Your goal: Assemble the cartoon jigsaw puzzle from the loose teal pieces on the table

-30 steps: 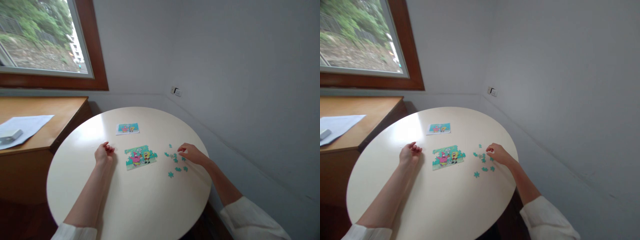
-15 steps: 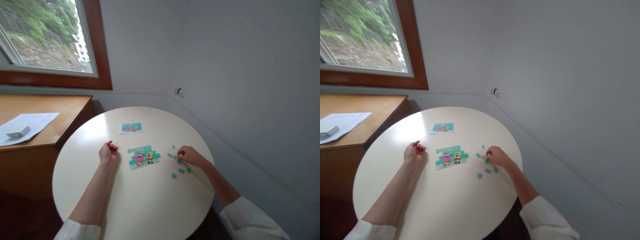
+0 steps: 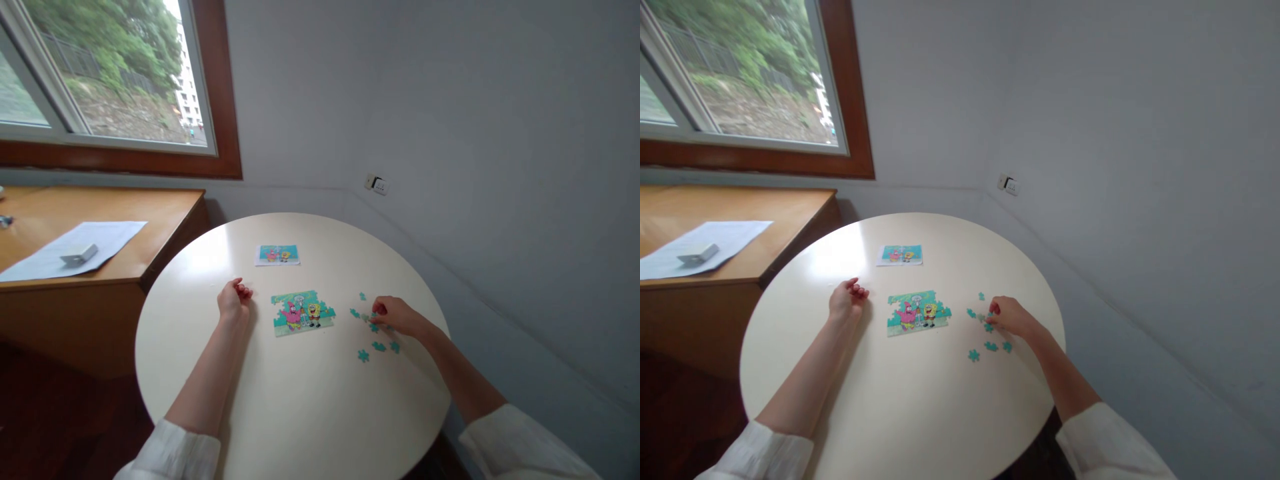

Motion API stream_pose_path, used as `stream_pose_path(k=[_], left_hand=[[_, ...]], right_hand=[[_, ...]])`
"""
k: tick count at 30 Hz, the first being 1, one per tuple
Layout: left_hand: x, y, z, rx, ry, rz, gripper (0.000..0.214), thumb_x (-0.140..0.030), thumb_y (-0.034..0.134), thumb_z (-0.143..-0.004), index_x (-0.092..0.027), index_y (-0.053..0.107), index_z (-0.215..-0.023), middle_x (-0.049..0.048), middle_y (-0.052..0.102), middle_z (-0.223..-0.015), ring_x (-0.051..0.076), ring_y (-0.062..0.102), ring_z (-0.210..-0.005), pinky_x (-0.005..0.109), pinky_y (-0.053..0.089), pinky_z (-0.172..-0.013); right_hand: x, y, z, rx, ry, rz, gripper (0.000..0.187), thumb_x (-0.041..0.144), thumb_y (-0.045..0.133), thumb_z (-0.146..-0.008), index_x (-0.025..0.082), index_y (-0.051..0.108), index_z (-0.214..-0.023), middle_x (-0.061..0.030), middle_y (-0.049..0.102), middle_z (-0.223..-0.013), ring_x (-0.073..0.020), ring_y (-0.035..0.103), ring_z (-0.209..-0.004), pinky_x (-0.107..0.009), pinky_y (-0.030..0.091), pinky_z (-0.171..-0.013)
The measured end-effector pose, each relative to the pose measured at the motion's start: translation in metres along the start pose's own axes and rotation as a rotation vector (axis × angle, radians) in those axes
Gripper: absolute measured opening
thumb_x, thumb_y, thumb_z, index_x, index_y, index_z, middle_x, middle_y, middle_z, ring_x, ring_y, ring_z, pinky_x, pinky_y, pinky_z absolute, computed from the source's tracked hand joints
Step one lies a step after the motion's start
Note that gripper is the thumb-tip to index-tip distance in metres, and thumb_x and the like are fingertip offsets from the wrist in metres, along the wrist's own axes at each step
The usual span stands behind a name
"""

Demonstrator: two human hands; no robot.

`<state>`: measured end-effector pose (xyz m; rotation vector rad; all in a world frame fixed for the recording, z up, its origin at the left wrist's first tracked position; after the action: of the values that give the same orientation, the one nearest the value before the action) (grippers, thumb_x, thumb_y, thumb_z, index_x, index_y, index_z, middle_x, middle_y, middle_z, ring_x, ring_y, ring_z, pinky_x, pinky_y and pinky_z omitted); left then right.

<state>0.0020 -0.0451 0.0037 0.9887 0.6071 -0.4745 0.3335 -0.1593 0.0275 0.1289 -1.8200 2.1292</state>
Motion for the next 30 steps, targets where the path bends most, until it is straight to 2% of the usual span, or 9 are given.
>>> stream_pose_path(k=[6, 11, 14, 17, 21, 25, 30], left_hand=[[0.001, -0.001, 0.000, 0.000, 0.003, 0.020, 0.010, -0.005, 0.045, -0.064, -0.014, 0.049, -0.064, -0.0065, 0.036, -0.040, 0.006, 0.035, -0.036, 0.016, 0.032, -0.039], [0.002, -0.001, -0.002, -0.003, 0.007, 0.017, 0.009, -0.006, 0.047, -0.064, -0.014, 0.049, -0.064, -0.0069, 0.037, -0.040, 0.005, 0.035, -0.036, 0.016, 0.033, -0.039], [0.003, -0.001, -0.003, 0.004, 0.022, 0.000, 0.008, -0.007, 0.049, -0.062, -0.015, 0.050, -0.064, -0.0075, 0.037, -0.041, 0.005, 0.035, -0.035, 0.016, 0.033, -0.039], [0.004, -0.001, -0.004, 0.035, 0.055, -0.059, 0.006, -0.010, 0.049, -0.063, -0.015, 0.051, -0.066, -0.0073, 0.039, -0.041, 0.005, 0.037, -0.036, 0.016, 0.035, -0.040], [0.006, 0.001, -0.002, 0.175, 0.127, -0.198, 0.005, -0.014, 0.052, -0.063, -0.013, 0.055, -0.067, -0.0055, 0.046, -0.043, 0.006, 0.044, -0.040, 0.018, 0.040, -0.046], [0.011, 0.006, 0.004, 0.379, 0.082, -0.344, 0.012, -0.019, 0.063, -0.061, -0.011, 0.059, -0.069, -0.0019, 0.054, -0.050, 0.008, 0.052, -0.047, 0.023, 0.046, -0.054], [0.020, 0.011, 0.015, 0.571, -0.050, -0.495, 0.020, -0.024, 0.073, -0.059, -0.010, 0.063, -0.069, 0.0035, 0.061, -0.058, 0.011, 0.057, -0.052, 0.026, 0.048, -0.060]], right_hand=[[-0.005, 0.002, -0.002, -0.001, 0.020, -0.064, 0.015, 0.025, 0.068, -0.062, 0.017, 0.057, -0.068, -0.0025, 0.062, -0.068, -0.0139, 0.055, -0.064, -0.023, 0.038, -0.056], [-0.001, -0.006, -0.004, -0.041, -0.037, -0.128, 0.012, 0.020, 0.066, -0.060, 0.019, 0.054, -0.063, 0.0002, 0.059, -0.061, -0.0131, 0.054, -0.060, -0.023, 0.038, -0.055], [0.013, -0.014, -0.010, -0.129, -0.104, -0.250, 0.010, 0.022, 0.064, -0.061, 0.019, 0.055, -0.064, 0.0005, 0.059, -0.062, -0.0131, 0.055, -0.061, -0.024, 0.041, -0.058], [0.039, -0.014, -0.024, -0.201, -0.186, -0.480, 0.015, 0.027, 0.065, -0.060, 0.018, 0.059, -0.070, 0.0001, 0.061, -0.066, -0.0131, 0.056, -0.063, -0.025, 0.044, -0.061], [0.090, 0.006, -0.046, -0.215, -0.295, -0.881, 0.028, 0.038, 0.067, -0.057, 0.017, 0.062, -0.075, -0.0015, 0.064, -0.066, -0.0150, 0.061, -0.064, -0.030, 0.047, -0.066], [0.134, 0.037, -0.056, -0.228, -0.257, -1.158, 0.034, 0.043, 0.071, -0.053, 0.017, 0.060, -0.070, -0.0024, 0.065, -0.059, -0.0182, 0.064, -0.062, -0.030, 0.049, -0.059], [0.152, 0.062, -0.051, -0.295, -0.170, -1.357, 0.033, 0.045, 0.071, -0.057, 0.017, 0.057, -0.068, -0.0043, 0.068, -0.062, -0.0204, 0.067, -0.065, -0.029, 0.051, -0.058]])
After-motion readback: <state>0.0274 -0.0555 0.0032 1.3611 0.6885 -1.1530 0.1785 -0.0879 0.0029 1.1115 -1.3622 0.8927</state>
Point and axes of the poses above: each hand's wrist, its own z-axis away from the middle knuckle, its own y-axis out of the palm, x = y × z, the point moved 2 cm from there along -z, towards the middle knuckle
